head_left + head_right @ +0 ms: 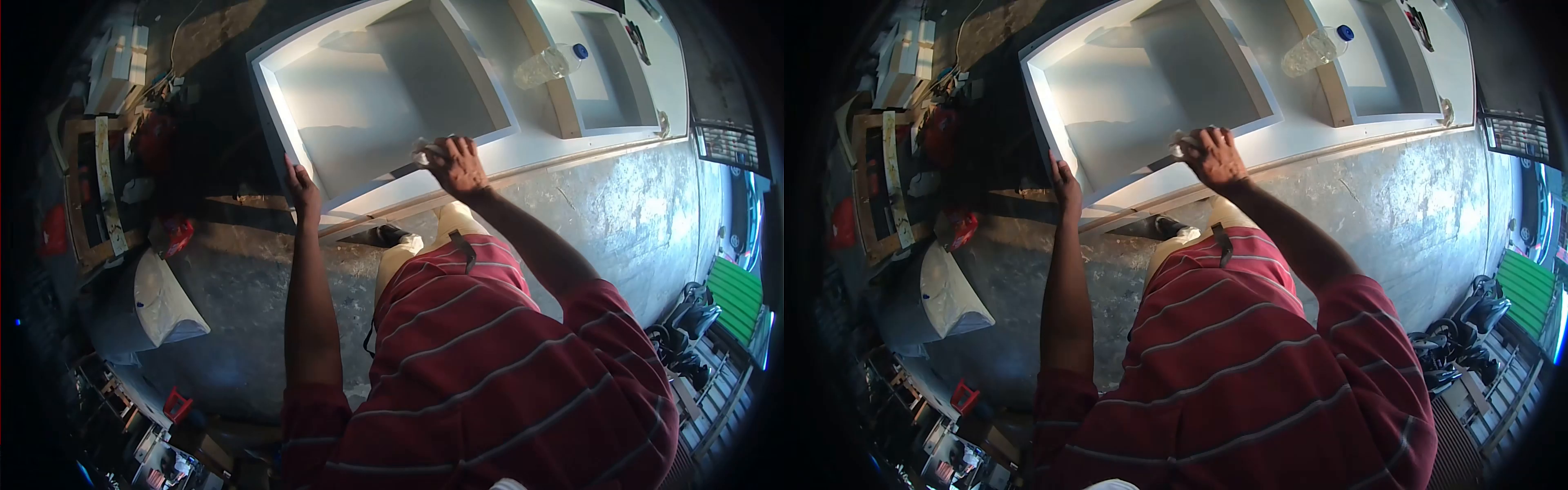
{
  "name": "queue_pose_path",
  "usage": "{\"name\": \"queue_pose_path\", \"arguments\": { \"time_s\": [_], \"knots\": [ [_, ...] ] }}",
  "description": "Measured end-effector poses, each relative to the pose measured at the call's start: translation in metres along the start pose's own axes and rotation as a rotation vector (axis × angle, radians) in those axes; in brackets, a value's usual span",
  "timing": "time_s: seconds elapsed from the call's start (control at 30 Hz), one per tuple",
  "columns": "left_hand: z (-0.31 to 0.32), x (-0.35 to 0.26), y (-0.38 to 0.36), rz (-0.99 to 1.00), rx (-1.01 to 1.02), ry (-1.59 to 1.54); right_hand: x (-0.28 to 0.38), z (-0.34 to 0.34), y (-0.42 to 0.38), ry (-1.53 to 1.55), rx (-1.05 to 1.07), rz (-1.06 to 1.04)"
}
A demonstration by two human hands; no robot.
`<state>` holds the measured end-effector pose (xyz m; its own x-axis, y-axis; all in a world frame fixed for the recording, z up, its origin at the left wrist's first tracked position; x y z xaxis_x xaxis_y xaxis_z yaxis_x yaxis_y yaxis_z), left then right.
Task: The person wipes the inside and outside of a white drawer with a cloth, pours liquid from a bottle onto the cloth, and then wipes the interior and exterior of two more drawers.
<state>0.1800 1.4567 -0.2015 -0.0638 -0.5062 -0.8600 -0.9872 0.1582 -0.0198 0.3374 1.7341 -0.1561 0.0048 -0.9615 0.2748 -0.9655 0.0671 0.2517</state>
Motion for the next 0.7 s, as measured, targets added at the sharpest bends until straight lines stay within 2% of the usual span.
{"name": "queue_pose_path", "arguments": {
  "time_s": [0.13,0.17,0.23,0.27,0.33,0.4,0.43,0.47,0.5,0.57,0.63,0.7],
  "knots": [
    [0.003,-0.001,0.000,0.037,-0.048,0.096,-0.103,-0.035,-0.022,-0.122,-0.215,0.190],
    [0.002,0.000,0.001,0.019,-0.050,0.089,-0.115,-0.036,-0.026,-0.177,-0.176,0.289],
    [0.002,-0.001,0.000,0.009,-0.046,0.126,-0.088,-0.024,-0.020,-0.128,-0.324,0.451],
    [0.001,-0.002,0.002,-0.006,-0.049,0.162,-0.075,-0.004,-0.019,-0.106,-0.307,0.369],
    [0.003,0.006,0.005,0.035,-0.068,0.146,0.008,0.002,-0.005,0.128,-0.106,0.301],
    [0.001,0.005,0.004,0.034,-0.071,0.115,0.073,0.026,0.012,0.214,-0.019,0.184],
    [0.001,0.005,0.004,0.037,-0.076,0.087,0.098,0.013,0.022,0.291,0.141,0.217],
    [0.000,0.012,0.005,0.040,-0.067,0.085,0.109,0.041,0.026,0.256,0.087,0.030],
    [0.000,0.018,0.007,0.045,-0.055,0.084,0.113,0.030,0.031,0.251,0.141,0.021],
    [0.000,-0.007,0.001,-0.079,-0.045,0.051,0.090,0.024,0.024,0.121,0.030,-0.027],
    [0.000,0.004,0.004,-0.011,-0.029,0.108,0.045,0.012,0.009,0.066,-0.032,0.104],
    [-0.001,0.007,0.005,0.002,-0.056,0.077,-0.013,-0.018,-0.011,0.017,-0.197,0.241]
  ]
}}
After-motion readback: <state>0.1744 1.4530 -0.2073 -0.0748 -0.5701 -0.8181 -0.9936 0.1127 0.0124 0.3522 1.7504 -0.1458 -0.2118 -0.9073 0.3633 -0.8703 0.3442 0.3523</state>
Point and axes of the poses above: each hand's wrist, its own y-axis towards the middle knuckle, its own z-axis out of the palm, x = y × z, the point moved 2 cm from there along y, towards the middle knuckle, and after that the axes turned 6 degrees about z, right-handed, at the moved point
